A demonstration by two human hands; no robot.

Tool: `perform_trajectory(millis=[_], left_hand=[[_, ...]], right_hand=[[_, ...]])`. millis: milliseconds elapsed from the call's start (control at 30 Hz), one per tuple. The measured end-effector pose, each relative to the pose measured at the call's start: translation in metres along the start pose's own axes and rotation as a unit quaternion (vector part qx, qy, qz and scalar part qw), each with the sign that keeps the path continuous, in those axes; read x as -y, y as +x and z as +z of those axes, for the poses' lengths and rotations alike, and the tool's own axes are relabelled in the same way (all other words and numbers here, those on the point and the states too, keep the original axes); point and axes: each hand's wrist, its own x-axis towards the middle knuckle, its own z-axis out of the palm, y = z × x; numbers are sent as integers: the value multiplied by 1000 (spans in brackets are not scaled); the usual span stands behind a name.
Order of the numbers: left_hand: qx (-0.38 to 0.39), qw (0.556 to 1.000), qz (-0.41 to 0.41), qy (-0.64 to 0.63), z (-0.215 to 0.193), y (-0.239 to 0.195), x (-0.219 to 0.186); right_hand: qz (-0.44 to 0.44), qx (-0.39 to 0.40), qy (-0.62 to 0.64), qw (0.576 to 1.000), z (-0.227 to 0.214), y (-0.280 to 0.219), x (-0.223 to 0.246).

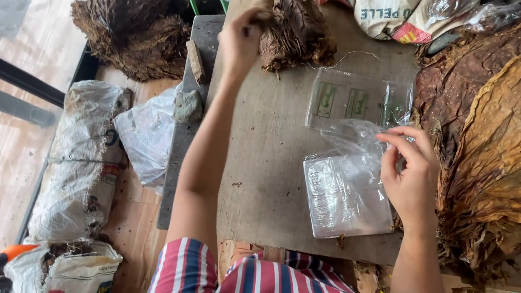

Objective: Packing dried tobacco leaves into clear plastic bags at a steady pace.

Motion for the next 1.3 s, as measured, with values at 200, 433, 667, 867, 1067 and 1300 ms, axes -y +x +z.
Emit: perform_trajectory(millis=[200, 433, 667, 867, 1067, 1300], left_hand=[[105, 757, -182, -619, -105, -83, -66], [200, 628, -260, -706, -86, -191, -73], [283, 719, -224, -594, -110, -212, -111], [145, 866, -64, -475, -117, -205, -105], [-19, 915, 2, -402, -185, -202, -108], [64, 938, 13, -339, -179, -221, -130]], right_hand=[[66, 78, 156, 982, 44, 33, 4], [227, 55, 489, 840, 113, 38, -42], [256, -115, 450, 848, 81, 50, 14], [127, -41, 315, 940, 70, 42, 4], [-11, -33, 127, 991, 46, 56, 24], [-28, 34, 56, 997, 46, 57, 62]])
